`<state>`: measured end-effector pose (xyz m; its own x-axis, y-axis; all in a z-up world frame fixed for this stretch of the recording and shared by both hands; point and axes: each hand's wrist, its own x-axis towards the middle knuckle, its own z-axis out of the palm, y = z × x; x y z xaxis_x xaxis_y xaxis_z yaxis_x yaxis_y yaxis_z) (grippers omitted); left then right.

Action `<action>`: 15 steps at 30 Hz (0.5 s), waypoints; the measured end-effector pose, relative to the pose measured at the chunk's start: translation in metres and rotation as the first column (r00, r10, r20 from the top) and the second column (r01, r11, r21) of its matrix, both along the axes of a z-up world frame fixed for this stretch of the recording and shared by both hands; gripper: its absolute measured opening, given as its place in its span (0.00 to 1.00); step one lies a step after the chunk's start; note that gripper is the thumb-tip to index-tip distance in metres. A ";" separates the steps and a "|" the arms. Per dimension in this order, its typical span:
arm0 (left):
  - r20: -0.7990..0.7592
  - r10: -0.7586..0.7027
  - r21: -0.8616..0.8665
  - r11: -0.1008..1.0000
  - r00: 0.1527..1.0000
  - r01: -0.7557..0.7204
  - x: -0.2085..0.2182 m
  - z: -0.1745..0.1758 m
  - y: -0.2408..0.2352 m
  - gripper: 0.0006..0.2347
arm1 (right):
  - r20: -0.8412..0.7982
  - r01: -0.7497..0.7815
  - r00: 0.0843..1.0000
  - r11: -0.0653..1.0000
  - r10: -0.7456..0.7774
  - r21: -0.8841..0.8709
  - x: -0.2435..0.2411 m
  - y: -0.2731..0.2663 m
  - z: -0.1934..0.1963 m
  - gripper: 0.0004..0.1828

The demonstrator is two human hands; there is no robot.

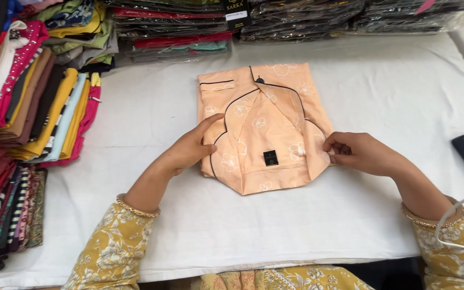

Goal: The person folds three different garments on a white surface. They first fold a light blue polka-dot top, then a peach floral top, and finally a pink and white striped top, placing each folded item into a wicker basket.

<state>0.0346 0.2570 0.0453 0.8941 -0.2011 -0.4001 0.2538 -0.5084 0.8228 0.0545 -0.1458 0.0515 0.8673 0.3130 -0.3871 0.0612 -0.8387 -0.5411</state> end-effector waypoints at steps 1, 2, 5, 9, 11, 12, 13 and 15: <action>0.004 -0.004 -0.006 1.000 1.000 0.004 0.001 -0.005 0.003 0.34 | 0.004 0.004 1.000 1.000 -0.004 -0.006 -0.002 -0.003 0.001 0.14; 0.030 -0.010 -0.023 1.000 1.000 0.011 0.002 -0.008 0.007 0.33 | -0.008 0.001 1.000 1.000 -0.001 -0.022 -0.002 -0.005 0.002 0.14; 0.201 -0.046 0.183 0.983 0.979 0.008 -0.003 -0.010 0.012 0.29 | 0.006 -0.069 0.998 0.992 0.070 -0.104 -0.005 -0.007 0.017 0.18; 0.518 -0.326 0.625 0.775 0.790 -0.090 -0.031 0.013 0.007 0.16 | 0.042 -0.229 0.970 0.960 0.238 -0.159 -0.013 -0.003 0.034 0.33; 0.350 -0.428 0.647 0.754 0.834 0.116 -0.042 0.020 0.000 0.18 | 0.063 -0.288 0.952 0.948 0.299 -0.138 -0.013 0.002 0.029 0.36; 0.172 -0.523 0.624 0.714 0.835 0.318 -0.047 0.023 -0.003 0.20 | 0.081 -0.348 0.930 0.930 0.359 -0.121 -0.012 0.004 0.026 0.38; 0.175 -0.522 0.628 0.712 0.835 0.314 -0.049 0.017 -0.005 0.20 | 0.087 -0.349 0.929 0.929 0.360 -0.120 -0.013 0.006 0.028 0.38; 0.310 -0.523 0.668 0.714 0.794 0.209 -0.054 0.005 -0.008 0.19 | 0.116 -0.343 0.925 0.928 0.361 -0.147 -0.015 0.008 0.031 0.32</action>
<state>-0.0199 0.2490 0.0504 0.8962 -0.4249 -0.1279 -0.3745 -0.8788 0.2956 0.0399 -0.1376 0.0825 0.7574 0.5659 -0.3257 0.4314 -0.8081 -0.4010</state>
